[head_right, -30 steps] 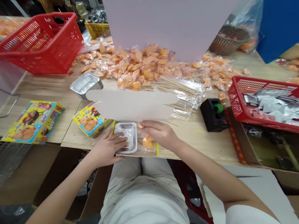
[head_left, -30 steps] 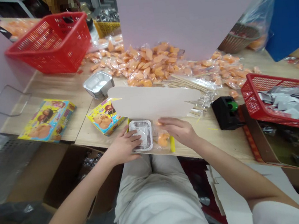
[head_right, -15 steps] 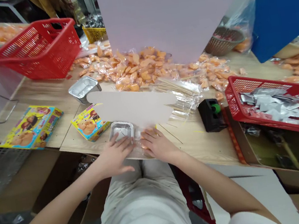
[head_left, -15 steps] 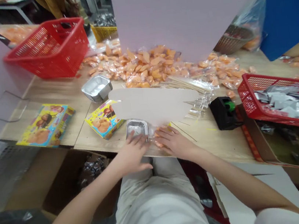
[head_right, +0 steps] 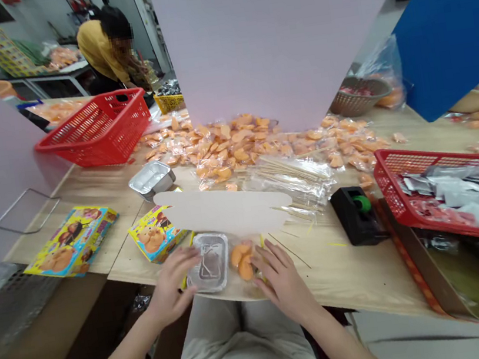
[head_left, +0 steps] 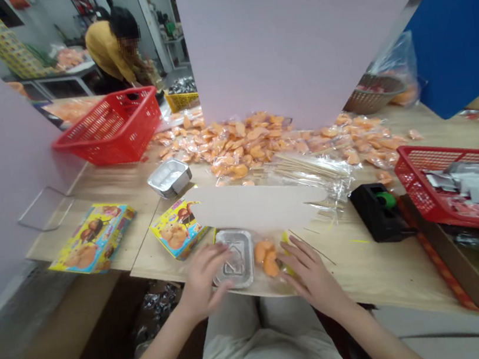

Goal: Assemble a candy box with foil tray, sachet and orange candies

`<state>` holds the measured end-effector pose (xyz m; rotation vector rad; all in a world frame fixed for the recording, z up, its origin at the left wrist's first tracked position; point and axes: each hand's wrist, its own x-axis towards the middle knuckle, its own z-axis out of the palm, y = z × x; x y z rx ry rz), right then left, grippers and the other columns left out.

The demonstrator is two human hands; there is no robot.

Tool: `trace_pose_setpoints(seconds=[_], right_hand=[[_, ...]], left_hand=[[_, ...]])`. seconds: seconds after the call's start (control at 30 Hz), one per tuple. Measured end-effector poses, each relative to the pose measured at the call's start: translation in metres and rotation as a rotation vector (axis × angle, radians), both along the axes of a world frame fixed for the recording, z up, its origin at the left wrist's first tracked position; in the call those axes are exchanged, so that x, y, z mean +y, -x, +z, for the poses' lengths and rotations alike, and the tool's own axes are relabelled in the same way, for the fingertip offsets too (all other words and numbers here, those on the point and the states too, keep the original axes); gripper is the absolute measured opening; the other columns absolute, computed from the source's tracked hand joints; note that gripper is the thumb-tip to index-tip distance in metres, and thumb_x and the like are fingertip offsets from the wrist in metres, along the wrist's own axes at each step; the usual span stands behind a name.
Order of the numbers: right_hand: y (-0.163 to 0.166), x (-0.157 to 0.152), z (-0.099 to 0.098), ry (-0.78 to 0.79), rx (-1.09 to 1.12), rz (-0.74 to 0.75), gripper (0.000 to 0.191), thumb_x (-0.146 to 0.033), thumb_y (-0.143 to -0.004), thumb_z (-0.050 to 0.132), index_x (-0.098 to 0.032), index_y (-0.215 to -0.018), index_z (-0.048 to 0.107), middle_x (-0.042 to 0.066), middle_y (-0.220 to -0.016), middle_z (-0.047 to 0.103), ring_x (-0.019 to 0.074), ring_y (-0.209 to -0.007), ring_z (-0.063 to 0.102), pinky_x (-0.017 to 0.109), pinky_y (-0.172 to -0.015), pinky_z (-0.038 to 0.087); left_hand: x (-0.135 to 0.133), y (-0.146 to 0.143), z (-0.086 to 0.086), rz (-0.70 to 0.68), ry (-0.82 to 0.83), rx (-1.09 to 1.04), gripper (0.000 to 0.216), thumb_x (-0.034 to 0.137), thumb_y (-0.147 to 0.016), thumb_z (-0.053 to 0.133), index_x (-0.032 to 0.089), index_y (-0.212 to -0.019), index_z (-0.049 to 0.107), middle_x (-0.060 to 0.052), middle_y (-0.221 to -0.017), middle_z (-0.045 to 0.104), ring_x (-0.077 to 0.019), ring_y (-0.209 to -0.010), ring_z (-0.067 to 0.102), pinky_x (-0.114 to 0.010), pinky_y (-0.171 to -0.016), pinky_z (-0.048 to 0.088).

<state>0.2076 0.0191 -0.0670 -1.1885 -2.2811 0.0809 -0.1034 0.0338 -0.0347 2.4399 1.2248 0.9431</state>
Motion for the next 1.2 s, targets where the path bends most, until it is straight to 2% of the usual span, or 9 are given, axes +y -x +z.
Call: trace_pose_setpoints(seconds=[0.1,0.17,0.23,0.4,0.53,0.67,0.87,1.03,1.2], right_hand=[[-0.002,-0.003,-0.007,-0.037,0.157,-0.064,0.036,-0.018,-0.094,0.053,-0.021,-0.130,0.058,0.012,-0.133,0.061,0.0293,-0.134,0.049,0.049,-0.099,0.053],[-0.002,-0.004,-0.013,-0.077,0.253,-0.130,0.037,-0.013,-0.093,0.050,-0.022,-0.129,0.058,0.012,-0.128,0.063,0.0280,-0.129,0.054,0.049,-0.096,0.054],[0.000,-0.003,-0.021,-0.103,0.314,-0.187,0.038,-0.010,-0.092,0.048,-0.023,-0.127,0.058,0.012,-0.123,0.065,0.0278,-0.123,0.057,0.049,-0.093,0.054],[-0.001,-0.002,-0.035,-0.122,0.335,-0.280,0.039,-0.011,-0.092,0.046,-0.025,-0.125,0.060,0.009,-0.116,0.068,0.0297,-0.118,0.060,0.050,-0.088,0.055],[-0.004,-0.001,-0.038,-0.128,0.291,-0.321,0.039,-0.014,-0.091,0.045,-0.026,-0.124,0.061,0.009,-0.113,0.071,0.0305,-0.113,0.063,0.050,-0.084,0.056],[-0.005,0.001,-0.037,-0.101,0.263,-0.292,0.039,-0.013,-0.091,0.044,-0.027,-0.122,0.062,0.008,-0.112,0.072,0.0299,-0.110,0.065,0.049,-0.081,0.057],[-0.006,0.003,-0.037,-0.045,0.280,-0.262,0.038,-0.012,-0.091,0.044,-0.027,-0.121,0.062,0.007,-0.111,0.072,0.0300,-0.109,0.065,0.050,-0.080,0.057],[-0.006,0.003,-0.035,-0.029,0.298,-0.285,0.035,-0.012,-0.091,0.044,-0.026,-0.117,0.063,0.007,-0.108,0.072,0.0287,-0.107,0.065,0.049,-0.081,0.057],[-0.004,0.005,-0.034,-0.070,0.298,-0.294,0.033,-0.010,-0.091,0.045,-0.023,-0.114,0.064,0.007,-0.106,0.072,0.0264,-0.108,0.064,0.045,-0.084,0.056]], left_hand=[[0.033,0.021,0.002,0.455,-0.026,-0.334,0.025,0.035,-0.098,0.046,0.021,-0.113,0.060,-0.010,-0.109,0.069,-0.0220,-0.105,0.066,-0.041,-0.093,0.054],[0.073,0.029,0.009,0.602,0.015,-0.419,0.023,0.036,-0.096,0.050,0.020,-0.109,0.060,-0.009,-0.105,0.069,-0.0213,-0.098,0.068,-0.039,-0.088,0.056],[0.126,0.030,0.016,0.556,0.056,-0.336,0.025,0.034,-0.095,0.048,0.019,-0.112,0.060,-0.010,-0.110,0.069,-0.0215,-0.099,0.068,-0.039,-0.088,0.056],[0.255,-0.003,0.021,0.294,0.112,0.084,0.051,0.011,-0.082,0.053,0.011,-0.133,0.054,-0.018,-0.141,0.057,-0.0284,-0.134,0.052,-0.046,-0.112,0.041],[0.308,-0.034,0.009,0.166,0.029,0.500,0.062,-0.001,-0.084,0.035,0.006,-0.145,0.042,-0.022,-0.156,0.039,-0.0288,-0.148,0.032,-0.050,-0.118,0.029],[0.317,-0.046,-0.007,0.155,-0.019,0.574,0.060,0.000,-0.087,0.033,0.007,-0.145,0.041,-0.023,-0.134,0.059,-0.0282,-0.131,0.053,-0.046,-0.107,0.040],[0.303,-0.035,-0.016,0.337,0.153,0.249,0.029,0.015,-0.091,0.044,0.015,-0.117,0.056,-0.016,-0.115,0.061,-0.0256,-0.104,0.063,-0.039,-0.090,0.049],[0.302,-0.013,0.004,0.533,0.457,-0.603,0.030,0.050,-0.097,0.041,0.021,-0.095,0.049,-0.001,-0.077,0.057,-0.0132,-0.055,0.055,-0.029,-0.060,0.048],[0.273,0.002,0.047,0.345,0.660,-1.185,0.038,0.052,-0.098,0.030,0.021,-0.089,0.050,0.004,-0.062,0.048,-0.0082,-0.043,0.040,-0.023,-0.046,0.039]])
